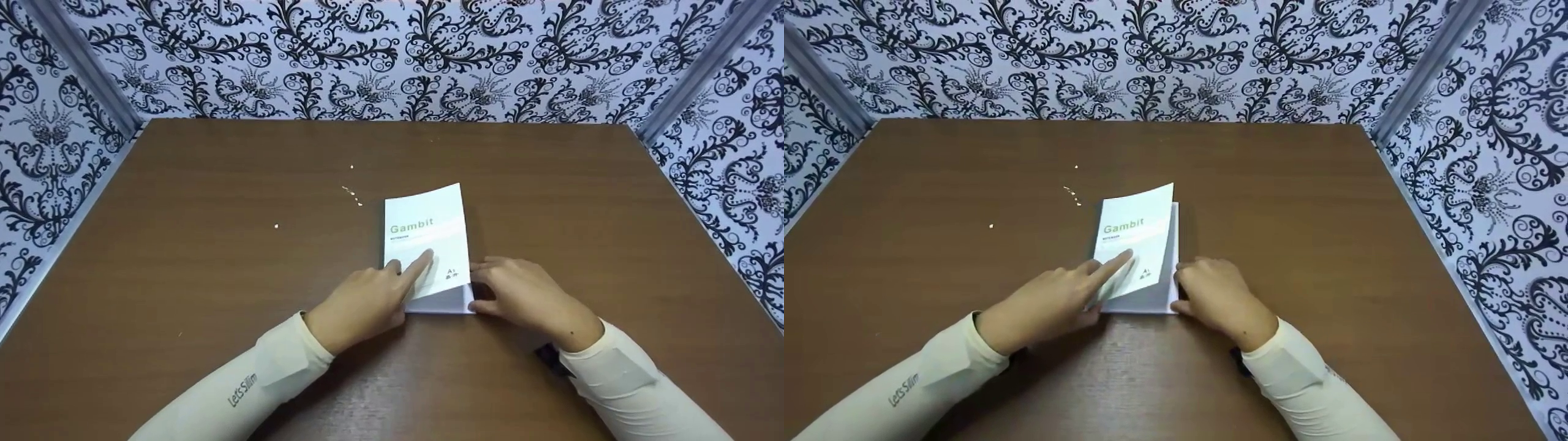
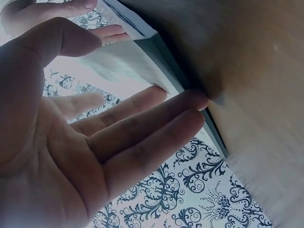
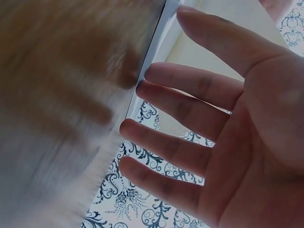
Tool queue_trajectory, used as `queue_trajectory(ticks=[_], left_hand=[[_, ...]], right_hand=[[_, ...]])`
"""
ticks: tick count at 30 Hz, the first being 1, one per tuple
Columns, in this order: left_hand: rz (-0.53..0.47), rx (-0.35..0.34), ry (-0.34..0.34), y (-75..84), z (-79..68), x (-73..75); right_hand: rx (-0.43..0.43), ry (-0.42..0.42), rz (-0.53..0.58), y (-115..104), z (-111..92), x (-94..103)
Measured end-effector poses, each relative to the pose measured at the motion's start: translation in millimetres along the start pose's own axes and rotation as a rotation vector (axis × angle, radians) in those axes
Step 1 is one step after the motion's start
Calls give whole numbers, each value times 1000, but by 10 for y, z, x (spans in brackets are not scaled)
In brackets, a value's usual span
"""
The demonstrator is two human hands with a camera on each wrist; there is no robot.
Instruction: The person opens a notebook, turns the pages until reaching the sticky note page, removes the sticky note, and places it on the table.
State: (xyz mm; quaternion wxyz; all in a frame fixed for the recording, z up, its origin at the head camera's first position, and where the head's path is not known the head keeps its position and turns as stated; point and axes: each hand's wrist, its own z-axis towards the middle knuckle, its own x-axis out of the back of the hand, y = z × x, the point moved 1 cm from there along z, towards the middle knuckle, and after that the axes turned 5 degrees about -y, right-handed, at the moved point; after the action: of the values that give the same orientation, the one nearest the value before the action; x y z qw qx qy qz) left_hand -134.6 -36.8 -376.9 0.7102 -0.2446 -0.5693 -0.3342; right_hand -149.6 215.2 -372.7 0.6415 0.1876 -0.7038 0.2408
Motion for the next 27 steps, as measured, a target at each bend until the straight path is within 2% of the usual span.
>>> queue_trajectory(ticks=[5,12,21,27], left_hand=[[-7,19,8,13,1,10],[14,74,-8,34,10,42],[227,62,132,100,40,51],[169,86,174,131,94,88]], right_hand=[[-3,1,-19,-20,1,-2],[40,-26,-18,-28,9,-26],[37,-54,28,-32,2,-37],[22,-60,54,-25,-6,-32]])
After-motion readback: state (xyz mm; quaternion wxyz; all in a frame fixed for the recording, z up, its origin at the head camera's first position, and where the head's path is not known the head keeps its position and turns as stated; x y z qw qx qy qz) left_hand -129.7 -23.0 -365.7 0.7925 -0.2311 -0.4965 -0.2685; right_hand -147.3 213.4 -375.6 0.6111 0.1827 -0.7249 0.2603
